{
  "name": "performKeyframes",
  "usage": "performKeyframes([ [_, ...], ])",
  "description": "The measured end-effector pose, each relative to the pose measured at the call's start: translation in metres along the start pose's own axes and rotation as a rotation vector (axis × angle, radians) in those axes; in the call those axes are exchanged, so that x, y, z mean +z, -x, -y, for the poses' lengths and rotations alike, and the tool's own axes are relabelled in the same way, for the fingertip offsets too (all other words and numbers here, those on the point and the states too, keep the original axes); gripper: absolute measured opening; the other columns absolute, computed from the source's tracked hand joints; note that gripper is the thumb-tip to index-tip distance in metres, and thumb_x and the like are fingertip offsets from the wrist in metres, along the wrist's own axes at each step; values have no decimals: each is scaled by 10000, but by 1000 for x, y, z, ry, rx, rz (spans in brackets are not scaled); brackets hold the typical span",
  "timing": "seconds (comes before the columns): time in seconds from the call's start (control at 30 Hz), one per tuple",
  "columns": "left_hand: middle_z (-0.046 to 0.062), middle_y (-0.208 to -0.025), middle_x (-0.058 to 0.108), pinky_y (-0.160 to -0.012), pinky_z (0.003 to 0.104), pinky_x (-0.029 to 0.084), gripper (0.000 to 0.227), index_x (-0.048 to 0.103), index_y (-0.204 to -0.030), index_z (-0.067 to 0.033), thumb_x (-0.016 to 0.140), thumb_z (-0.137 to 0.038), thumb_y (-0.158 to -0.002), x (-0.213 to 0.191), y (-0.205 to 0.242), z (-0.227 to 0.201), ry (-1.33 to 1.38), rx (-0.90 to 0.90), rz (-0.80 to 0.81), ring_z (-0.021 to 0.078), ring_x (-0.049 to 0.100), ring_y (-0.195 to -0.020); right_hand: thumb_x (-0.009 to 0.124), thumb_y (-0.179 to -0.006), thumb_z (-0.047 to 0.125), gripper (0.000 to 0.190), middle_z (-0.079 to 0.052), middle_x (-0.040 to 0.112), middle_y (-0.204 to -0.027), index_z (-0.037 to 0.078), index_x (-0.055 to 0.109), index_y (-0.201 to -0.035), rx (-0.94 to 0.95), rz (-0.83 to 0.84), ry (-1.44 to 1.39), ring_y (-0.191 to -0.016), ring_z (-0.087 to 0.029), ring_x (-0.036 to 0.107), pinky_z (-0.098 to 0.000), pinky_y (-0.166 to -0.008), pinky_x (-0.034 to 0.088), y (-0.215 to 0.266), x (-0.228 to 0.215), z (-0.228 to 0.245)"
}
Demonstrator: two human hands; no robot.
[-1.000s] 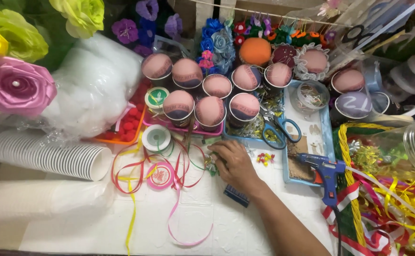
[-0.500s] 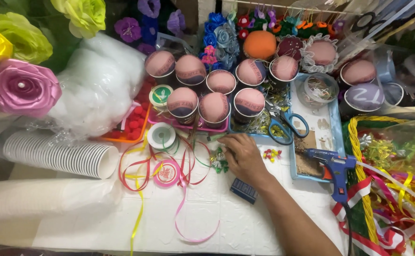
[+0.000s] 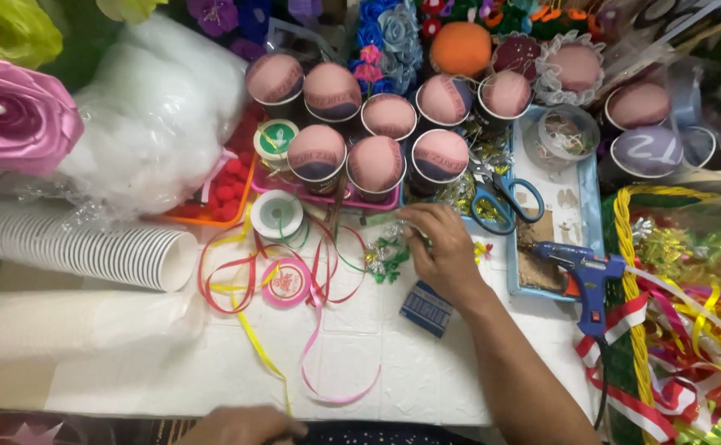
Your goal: The person is tying small pink ribbons and attaching them to green plastic decorative elements as part of a handicraft project.
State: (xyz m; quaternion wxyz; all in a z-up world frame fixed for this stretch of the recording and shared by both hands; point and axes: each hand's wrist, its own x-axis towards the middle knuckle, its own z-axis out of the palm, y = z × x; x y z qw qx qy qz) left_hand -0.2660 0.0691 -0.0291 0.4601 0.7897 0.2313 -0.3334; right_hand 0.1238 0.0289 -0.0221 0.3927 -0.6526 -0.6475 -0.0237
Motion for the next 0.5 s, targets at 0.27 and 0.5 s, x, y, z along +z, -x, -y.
performKeyframes([
  [0.27, 109, -1032, 751, -774, 461, 570, 288, 684, -1201, -110, 635, -268, -965, -128, -30, -130, -163, 446, -668, 294, 741, -906, 599, -998, -23, 232, -127, 727, -1086, 52, 719, -1182, 55, -158, -112, -1030, -312, 698, -426, -899, 554, -6, -32, 2],
  [0.5, 94, -944, 702, -784, 488, 579, 274, 727, -1070, -129, 725, -344, -900, -145, -119, -142, -217, 183, -785, 322, 728, -922, 614, -974, -63, 226, -117, 741, -948, 39, 751, -1122, 68, -209, -103, -856, -311, 736, -414, -732, 593, -7, -27, -3],
])
